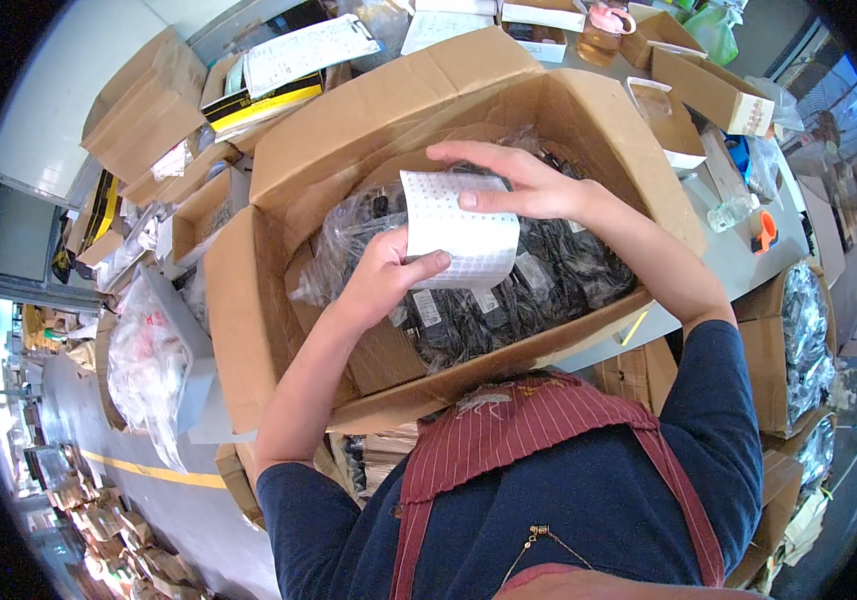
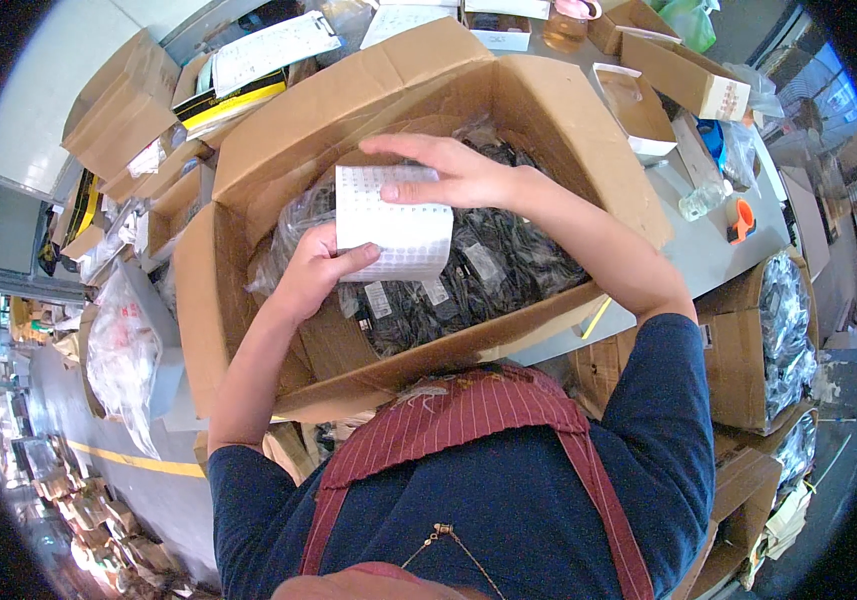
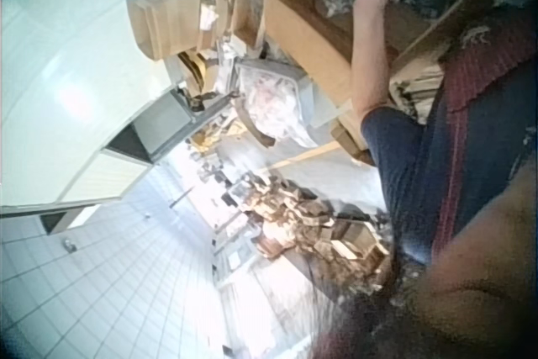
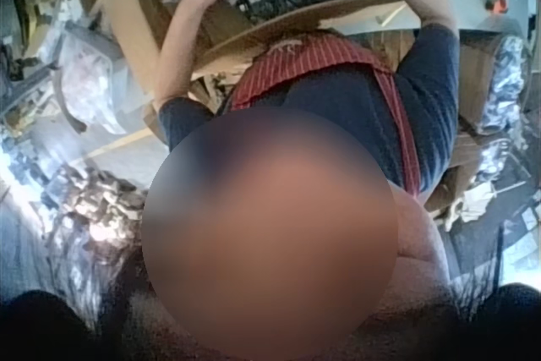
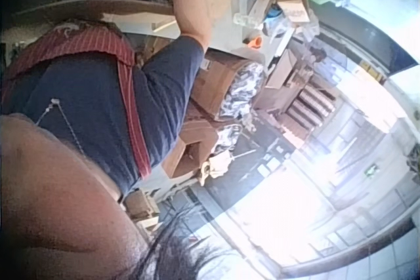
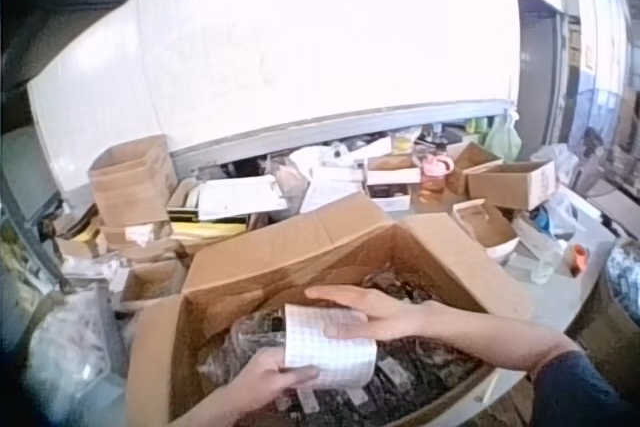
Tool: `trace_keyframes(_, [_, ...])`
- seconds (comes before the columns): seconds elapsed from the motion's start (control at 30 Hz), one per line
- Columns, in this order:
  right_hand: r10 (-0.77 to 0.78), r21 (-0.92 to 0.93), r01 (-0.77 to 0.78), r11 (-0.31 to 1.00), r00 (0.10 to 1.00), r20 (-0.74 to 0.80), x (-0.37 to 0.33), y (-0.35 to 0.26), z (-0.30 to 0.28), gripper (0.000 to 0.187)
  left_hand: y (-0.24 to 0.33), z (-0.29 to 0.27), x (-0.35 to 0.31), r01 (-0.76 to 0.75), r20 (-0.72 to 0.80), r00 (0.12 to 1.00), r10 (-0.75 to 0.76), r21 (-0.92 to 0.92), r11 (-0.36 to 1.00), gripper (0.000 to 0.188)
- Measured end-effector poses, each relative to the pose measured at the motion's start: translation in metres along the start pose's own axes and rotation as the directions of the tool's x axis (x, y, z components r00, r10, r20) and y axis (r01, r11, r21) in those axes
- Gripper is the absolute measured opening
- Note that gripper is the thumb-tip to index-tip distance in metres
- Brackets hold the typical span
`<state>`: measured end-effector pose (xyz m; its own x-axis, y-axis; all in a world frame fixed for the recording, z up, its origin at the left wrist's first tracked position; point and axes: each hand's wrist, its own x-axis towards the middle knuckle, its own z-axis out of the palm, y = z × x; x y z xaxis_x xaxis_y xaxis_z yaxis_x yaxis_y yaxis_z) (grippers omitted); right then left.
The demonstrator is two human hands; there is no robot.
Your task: The person packs power strips into a box. They remove a layer of cardboard, place a sheet of stickers into the box, and check the individual wrapped power strips one by one.
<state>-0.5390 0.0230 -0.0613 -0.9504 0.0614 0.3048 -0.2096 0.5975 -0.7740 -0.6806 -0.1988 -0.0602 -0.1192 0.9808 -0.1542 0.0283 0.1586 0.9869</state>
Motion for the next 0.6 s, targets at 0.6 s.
trace_keyframes(0.6, [0.073,0.042,-0.086,0.995,0.963,0.259,-0.007,-0.007,0.024,0.043,0.005,-0.028,0.006,-0.318,-0.289,0.862,0.416,0.329,0.889,0.046])
